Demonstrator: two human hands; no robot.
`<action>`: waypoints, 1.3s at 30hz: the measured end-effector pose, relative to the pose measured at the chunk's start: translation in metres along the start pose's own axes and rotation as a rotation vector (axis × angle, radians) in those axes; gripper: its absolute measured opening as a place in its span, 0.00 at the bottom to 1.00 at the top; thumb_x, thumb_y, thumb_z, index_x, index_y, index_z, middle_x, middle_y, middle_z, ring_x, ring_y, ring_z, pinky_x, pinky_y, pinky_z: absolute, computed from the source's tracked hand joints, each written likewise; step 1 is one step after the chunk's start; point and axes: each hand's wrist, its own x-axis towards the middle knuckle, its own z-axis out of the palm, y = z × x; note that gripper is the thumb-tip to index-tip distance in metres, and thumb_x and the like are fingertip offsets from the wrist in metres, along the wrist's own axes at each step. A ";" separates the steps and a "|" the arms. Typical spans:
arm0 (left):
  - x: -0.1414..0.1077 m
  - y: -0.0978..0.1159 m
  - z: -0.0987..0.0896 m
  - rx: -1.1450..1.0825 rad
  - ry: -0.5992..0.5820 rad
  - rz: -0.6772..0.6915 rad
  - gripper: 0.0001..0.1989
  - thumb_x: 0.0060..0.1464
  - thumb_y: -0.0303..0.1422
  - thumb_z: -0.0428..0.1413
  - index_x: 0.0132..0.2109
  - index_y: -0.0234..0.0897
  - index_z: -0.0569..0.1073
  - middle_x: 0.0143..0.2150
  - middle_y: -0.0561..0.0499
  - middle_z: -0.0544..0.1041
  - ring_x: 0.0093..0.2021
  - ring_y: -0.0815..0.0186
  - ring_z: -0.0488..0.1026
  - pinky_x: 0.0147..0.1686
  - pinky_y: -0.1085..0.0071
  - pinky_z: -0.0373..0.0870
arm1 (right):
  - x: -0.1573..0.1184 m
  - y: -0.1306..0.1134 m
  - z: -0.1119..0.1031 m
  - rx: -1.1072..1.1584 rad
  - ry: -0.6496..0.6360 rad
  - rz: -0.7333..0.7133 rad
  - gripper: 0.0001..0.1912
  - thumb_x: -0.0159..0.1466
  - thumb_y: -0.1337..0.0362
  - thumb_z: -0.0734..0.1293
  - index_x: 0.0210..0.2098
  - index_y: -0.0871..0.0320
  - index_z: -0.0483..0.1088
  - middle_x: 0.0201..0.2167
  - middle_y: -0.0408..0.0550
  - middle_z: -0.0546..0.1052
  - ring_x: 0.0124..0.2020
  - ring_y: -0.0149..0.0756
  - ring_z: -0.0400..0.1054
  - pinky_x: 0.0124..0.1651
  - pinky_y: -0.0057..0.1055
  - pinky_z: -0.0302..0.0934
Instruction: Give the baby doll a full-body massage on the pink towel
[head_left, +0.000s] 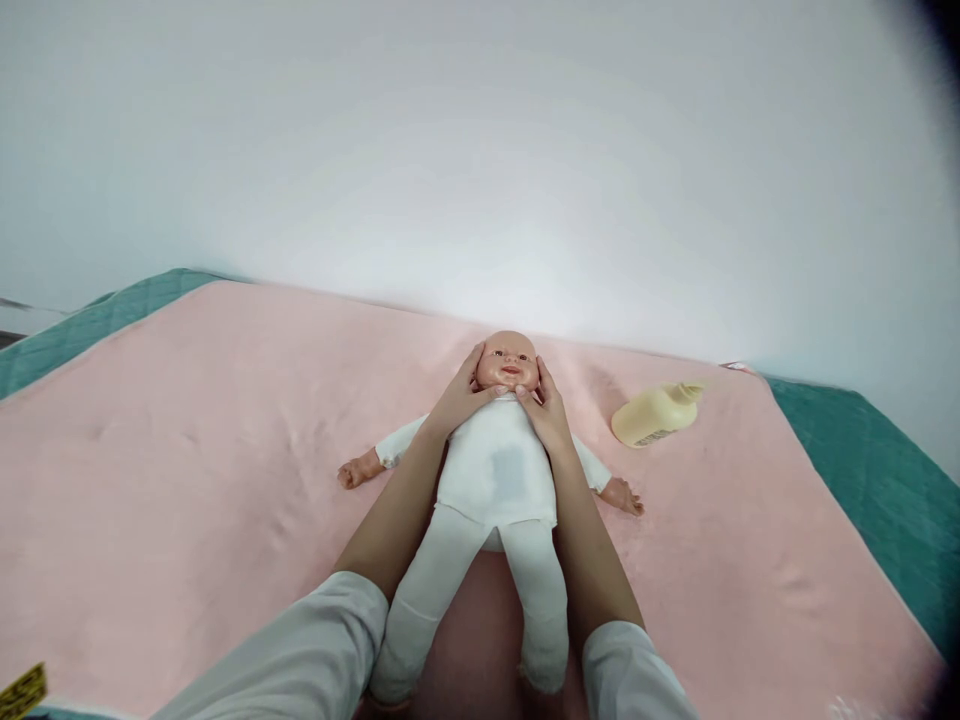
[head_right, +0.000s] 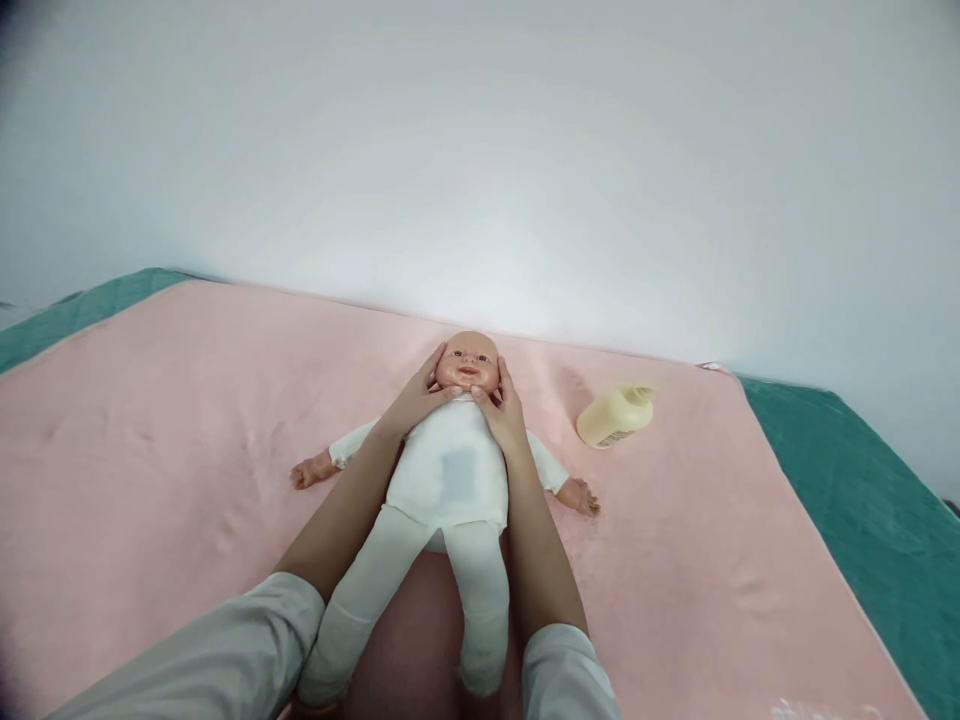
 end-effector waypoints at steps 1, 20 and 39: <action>0.000 -0.001 0.000 0.005 0.002 0.012 0.54 0.49 0.44 0.65 0.73 0.42 0.42 0.74 0.41 0.50 0.68 0.49 0.59 0.65 0.56 0.61 | 0.000 0.000 0.000 -0.006 0.000 0.001 0.58 0.51 0.44 0.74 0.71 0.60 0.46 0.68 0.58 0.59 0.66 0.49 0.60 0.68 0.46 0.57; -0.002 0.006 0.002 -0.005 0.035 0.009 0.49 0.51 0.43 0.63 0.73 0.41 0.47 0.73 0.42 0.53 0.68 0.51 0.60 0.65 0.57 0.61 | 0.001 0.002 -0.002 -0.034 0.032 -0.034 0.51 0.53 0.43 0.72 0.69 0.55 0.53 0.69 0.54 0.58 0.67 0.48 0.58 0.69 0.47 0.55; -0.001 0.008 -0.002 -0.156 0.068 -0.067 0.37 0.61 0.56 0.48 0.71 0.46 0.54 0.72 0.50 0.56 0.70 0.53 0.55 0.63 0.56 0.64 | 0.004 0.012 -0.009 0.158 -0.019 -0.041 0.41 0.62 0.47 0.68 0.68 0.55 0.55 0.66 0.51 0.64 0.66 0.44 0.61 0.69 0.48 0.54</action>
